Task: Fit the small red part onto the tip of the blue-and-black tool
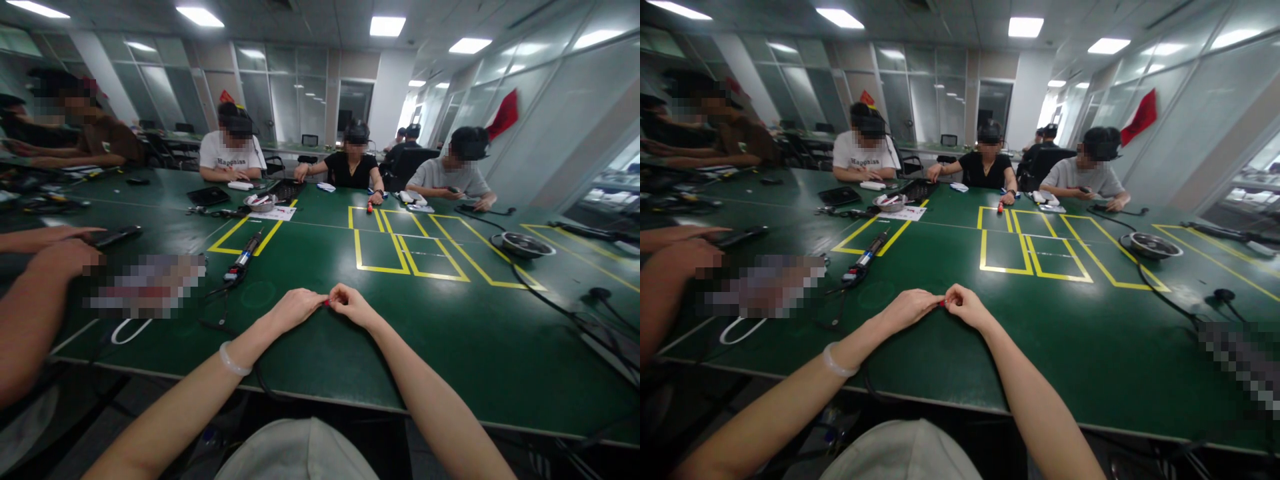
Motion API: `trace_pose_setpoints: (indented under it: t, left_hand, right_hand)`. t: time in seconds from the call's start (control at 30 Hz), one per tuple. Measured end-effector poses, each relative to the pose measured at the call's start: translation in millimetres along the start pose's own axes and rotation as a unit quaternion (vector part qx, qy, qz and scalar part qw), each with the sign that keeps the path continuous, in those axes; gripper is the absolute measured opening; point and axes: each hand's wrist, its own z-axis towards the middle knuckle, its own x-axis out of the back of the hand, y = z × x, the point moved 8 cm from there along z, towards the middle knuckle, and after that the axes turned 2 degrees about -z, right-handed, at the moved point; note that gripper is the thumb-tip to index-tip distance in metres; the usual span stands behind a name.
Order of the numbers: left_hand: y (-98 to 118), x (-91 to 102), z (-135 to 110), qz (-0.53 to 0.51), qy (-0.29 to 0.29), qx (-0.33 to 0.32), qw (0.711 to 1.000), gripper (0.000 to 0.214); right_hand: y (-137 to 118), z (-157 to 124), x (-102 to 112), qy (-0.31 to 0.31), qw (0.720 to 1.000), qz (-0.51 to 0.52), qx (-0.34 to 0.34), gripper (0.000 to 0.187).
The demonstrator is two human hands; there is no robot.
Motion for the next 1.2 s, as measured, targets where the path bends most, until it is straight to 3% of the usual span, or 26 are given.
trace_pose_setpoints:
  t: [0.1, 0.17, 0.23, 0.3, 0.33, 0.43, 0.57, 0.73, 0.93, 1.2]
  left_hand:
    - [-35, 17.1, -8, 0.045, 0.046, 0.062, 0.996, 0.037]
    - [-78, 36.1, -26, 0.1, 0.086, 0.174, 0.976, 0.044]
    - [-129, 54.0, -58, 0.144, 0.105, 0.333, 0.926, 0.051]
    - [-171, 60.3, -95, 0.148, 0.075, 0.471, 0.866, 0.057]
    - [-186, 57.9, -110, 0.131, 0.043, 0.51, 0.849, 0.056]
    - [-209, 46.5, -134, 0.071, -0.028, 0.552, 0.831, 0.054]
    - [-208, 44.3, -131, 0.08, -0.029, 0.544, 0.835, 0.054]
    - [-190, 41.6, -113, 0.123, -0.022, 0.513, 0.849, 0.055]
    - [-148, 37.5, -79, 0.174, -0.005, 0.42, 0.89, 0.05]
    - [-82, 18.3, -32, 0.131, 0.0, 0.322, 0.938, 0.05]
  right_hand:
    - [1, 1, 2, 0.006, 1.0, 0.008, 0.002, 0.011]
    - [2, 1, 3, 0.007, 1.0, 0.017, 0.001, 0.011]
    - [3, 1, 3, 0.006, 1.0, 0.02, -0.002, 0.012]
    - [5, 1, 3, 0.005, 1.0, 0.014, -0.002, 0.012]
    - [5, 1, 3, 0.005, 1.0, 0.01, -0.001, 0.012]
    - [6, 1, 2, 0.003, 1.0, 0.001, 0.003, 0.012]
    - [6, 1, 2, 0.004, 1.0, 0.0, -0.001, 0.013]
    - [5, 0, 1, 0.005, 1.0, -0.007, -0.005, 0.013]
    - [3, 0, 0, 0.011, 1.0, -0.023, 0.002, 0.012]
    - [-15, -2, -1, 0.04, 0.988, -0.132, 0.067, 0.007]
